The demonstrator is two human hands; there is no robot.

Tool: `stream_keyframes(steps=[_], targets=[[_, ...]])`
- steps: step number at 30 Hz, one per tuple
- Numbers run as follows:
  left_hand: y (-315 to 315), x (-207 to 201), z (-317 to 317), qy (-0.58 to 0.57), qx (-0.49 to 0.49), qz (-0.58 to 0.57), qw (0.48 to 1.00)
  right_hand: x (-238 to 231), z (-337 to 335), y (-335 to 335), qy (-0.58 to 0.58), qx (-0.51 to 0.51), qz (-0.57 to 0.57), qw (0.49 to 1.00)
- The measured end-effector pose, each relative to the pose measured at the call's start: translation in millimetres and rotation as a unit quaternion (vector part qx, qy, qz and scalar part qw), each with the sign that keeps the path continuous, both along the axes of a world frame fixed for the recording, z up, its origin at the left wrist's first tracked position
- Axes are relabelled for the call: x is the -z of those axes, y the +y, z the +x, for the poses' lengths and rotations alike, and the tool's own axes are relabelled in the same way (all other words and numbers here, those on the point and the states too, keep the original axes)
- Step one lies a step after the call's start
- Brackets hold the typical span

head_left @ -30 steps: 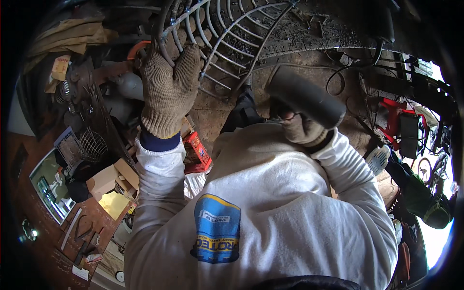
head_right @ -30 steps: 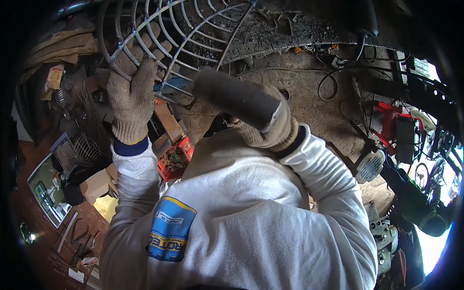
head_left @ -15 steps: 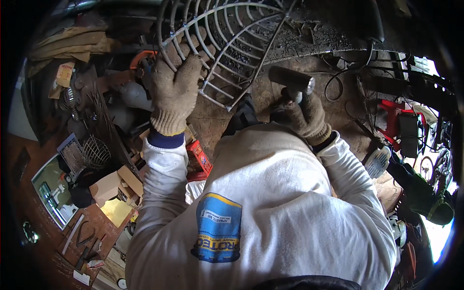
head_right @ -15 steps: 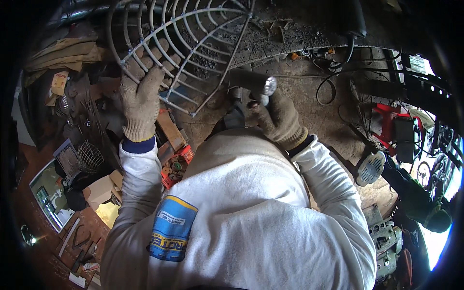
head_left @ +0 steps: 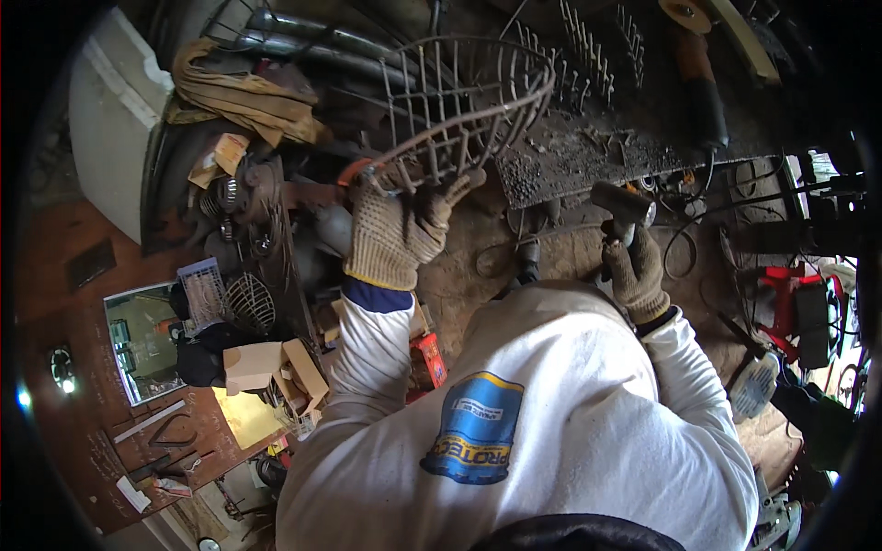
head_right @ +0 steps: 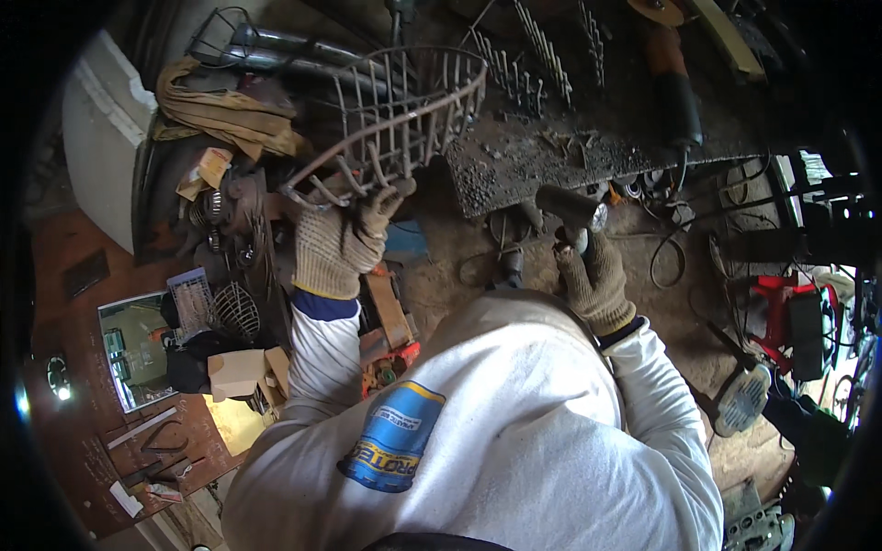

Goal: The person uses a hammer to straighten the metal bars of a hemispherical cage on a workbench.

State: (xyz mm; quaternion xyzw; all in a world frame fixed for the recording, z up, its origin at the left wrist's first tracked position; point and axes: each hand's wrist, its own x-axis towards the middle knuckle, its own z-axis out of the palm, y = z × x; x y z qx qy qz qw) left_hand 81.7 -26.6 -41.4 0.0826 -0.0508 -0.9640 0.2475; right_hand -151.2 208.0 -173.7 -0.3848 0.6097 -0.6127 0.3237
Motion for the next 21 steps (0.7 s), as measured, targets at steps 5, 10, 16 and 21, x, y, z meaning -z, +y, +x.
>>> stream_keyframes(steps=[5,10,16,21], targets=[[5,-4,0,-0.173,-0.006,0.046,0.984,-4,-2,1,0.051,-0.016,0.033,0.998],[22,-10,-14,-0.163,-0.019,-0.019,0.986,-15,0,6,0.010,-0.025,0.053,0.998],[30,-9,-21,-0.166,-0.034,0.049,0.984,-9,3,13,0.061,0.011,0.039,0.997],[39,-22,-31,-0.180,-0.064,-0.022,0.981,-16,1,16,0.043,0.002,0.053,0.998]])
